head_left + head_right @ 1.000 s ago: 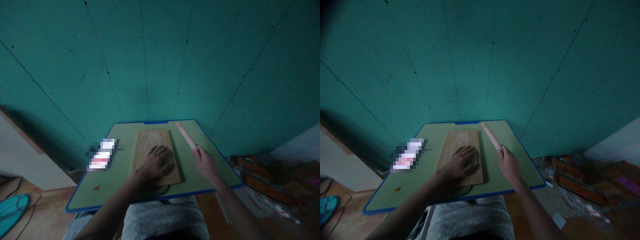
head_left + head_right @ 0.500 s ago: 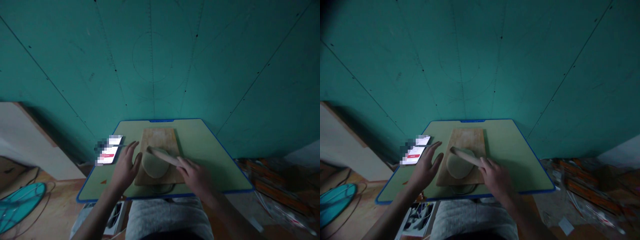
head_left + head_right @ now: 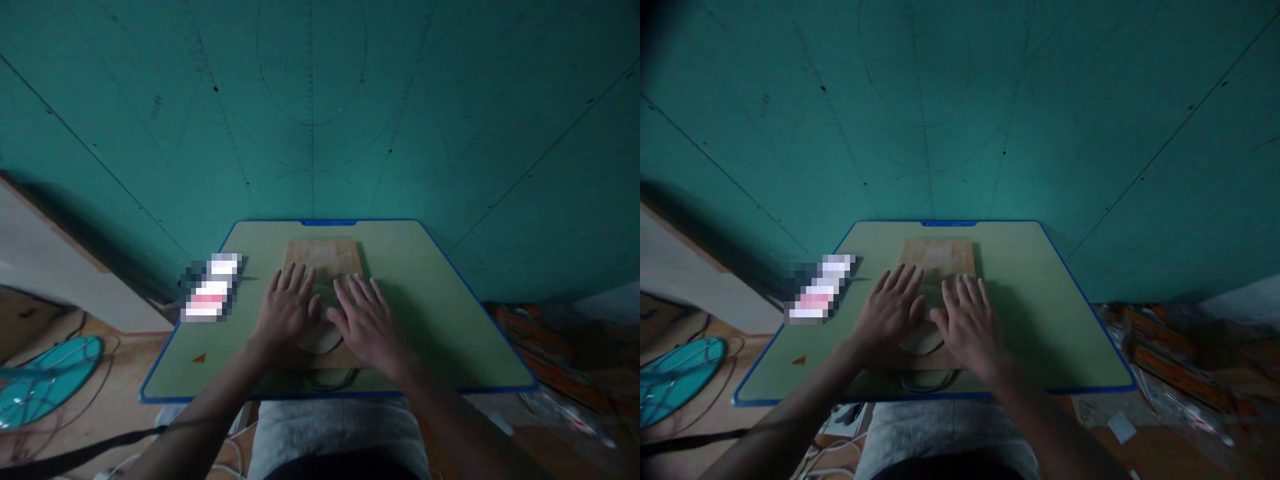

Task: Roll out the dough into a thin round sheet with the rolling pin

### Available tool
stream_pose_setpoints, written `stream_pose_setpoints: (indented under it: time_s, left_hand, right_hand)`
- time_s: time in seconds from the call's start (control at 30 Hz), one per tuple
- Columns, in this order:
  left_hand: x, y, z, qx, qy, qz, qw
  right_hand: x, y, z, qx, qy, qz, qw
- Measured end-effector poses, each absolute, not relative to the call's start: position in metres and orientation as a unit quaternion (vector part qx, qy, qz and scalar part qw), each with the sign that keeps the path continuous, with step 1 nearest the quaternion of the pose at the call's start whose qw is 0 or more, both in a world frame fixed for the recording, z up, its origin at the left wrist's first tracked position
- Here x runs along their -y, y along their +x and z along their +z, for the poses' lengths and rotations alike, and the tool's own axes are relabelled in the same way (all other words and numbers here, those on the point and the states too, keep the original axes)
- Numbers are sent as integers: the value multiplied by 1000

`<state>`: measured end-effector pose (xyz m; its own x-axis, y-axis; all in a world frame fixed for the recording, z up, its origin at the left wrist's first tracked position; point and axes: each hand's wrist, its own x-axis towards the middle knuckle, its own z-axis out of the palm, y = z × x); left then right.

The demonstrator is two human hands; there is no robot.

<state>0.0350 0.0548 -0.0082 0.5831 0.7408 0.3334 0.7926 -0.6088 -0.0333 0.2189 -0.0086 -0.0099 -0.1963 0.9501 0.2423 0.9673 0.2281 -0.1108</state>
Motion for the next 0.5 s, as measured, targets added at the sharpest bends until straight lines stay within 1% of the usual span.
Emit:
stream_pose_setpoints:
  time_s: [0.2, 0.3, 0.4, 0.5]
  left_hand:
    - [-113, 67, -8, 455, -882, -114, 49]
    - [-133, 78, -5, 465, -878, -110, 34]
    - [-124, 76, -1, 476, -869, -127, 42]
    - [-84, 55, -4, 467, -872, -138, 53]
  right_hand:
    - [-57, 246, -6, 750, -657, 9, 79]
    - [-74, 251, -1, 733, -677, 25, 62]
    - [-60, 242, 2, 724, -685, 5, 82]
    - [-16, 223, -3, 743, -657, -26, 124]
